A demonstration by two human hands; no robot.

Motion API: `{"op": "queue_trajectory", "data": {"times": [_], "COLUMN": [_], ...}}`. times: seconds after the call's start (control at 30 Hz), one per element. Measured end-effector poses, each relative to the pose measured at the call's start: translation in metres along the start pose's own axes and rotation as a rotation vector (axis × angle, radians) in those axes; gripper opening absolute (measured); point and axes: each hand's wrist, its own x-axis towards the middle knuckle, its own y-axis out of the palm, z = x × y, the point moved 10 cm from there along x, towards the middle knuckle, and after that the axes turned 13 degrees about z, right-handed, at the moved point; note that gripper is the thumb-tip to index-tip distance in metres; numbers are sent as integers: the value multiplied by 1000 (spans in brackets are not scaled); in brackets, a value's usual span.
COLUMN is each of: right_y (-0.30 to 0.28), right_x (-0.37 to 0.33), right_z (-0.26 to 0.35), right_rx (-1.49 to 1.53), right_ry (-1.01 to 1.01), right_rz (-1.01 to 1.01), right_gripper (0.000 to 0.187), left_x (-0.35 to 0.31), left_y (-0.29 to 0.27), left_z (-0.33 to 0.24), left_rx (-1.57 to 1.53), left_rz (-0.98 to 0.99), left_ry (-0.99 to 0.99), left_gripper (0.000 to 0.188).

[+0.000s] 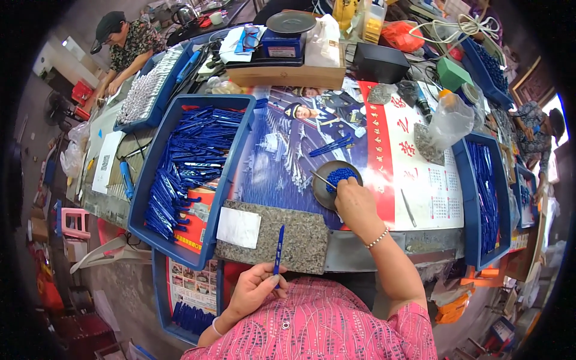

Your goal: Manually assembling small plastic components onto pens at a factory workstation.

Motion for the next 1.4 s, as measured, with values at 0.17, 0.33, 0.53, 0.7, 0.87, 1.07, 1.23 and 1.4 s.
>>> {"op": "queue_trajectory", "data": {"times": [0.17,0.33,0.53,0.7,0.87,1.07,1.23,1.4], "right_y": [3,1,-4,-20,-57,-41,-62,-48], "right_x": [9,9,0,7,56,190,224,256], "right_z": [0,4,0,-2,4,-11,8,-7], "right_rx": [-49,-68,10,234,677,488,-43,-147], "right_ry": [-18,-34,-56,-122,-131,-122,-289,-186], "right_rz": [19,29,-10,-52,-10,-74,-338,-222], "right_gripper": [10,10,10,12,13,17,34,34], "left_x": [2,3,4,9,19,26,26,27], "left_y": [-1,0,-2,-11,-22,-32,-36,-39], "left_z": [-1,-2,-4,2,4,22,27,32], "left_rx": [30,36,55,61,110,241,280,208], "left_rz": [7,19,7,-25,-72,-84,-46,-40], "left_ry": [-11,2,-28,43,106,114,108,157], "left_gripper": [24,23,23,23,24,26,26,23]}}
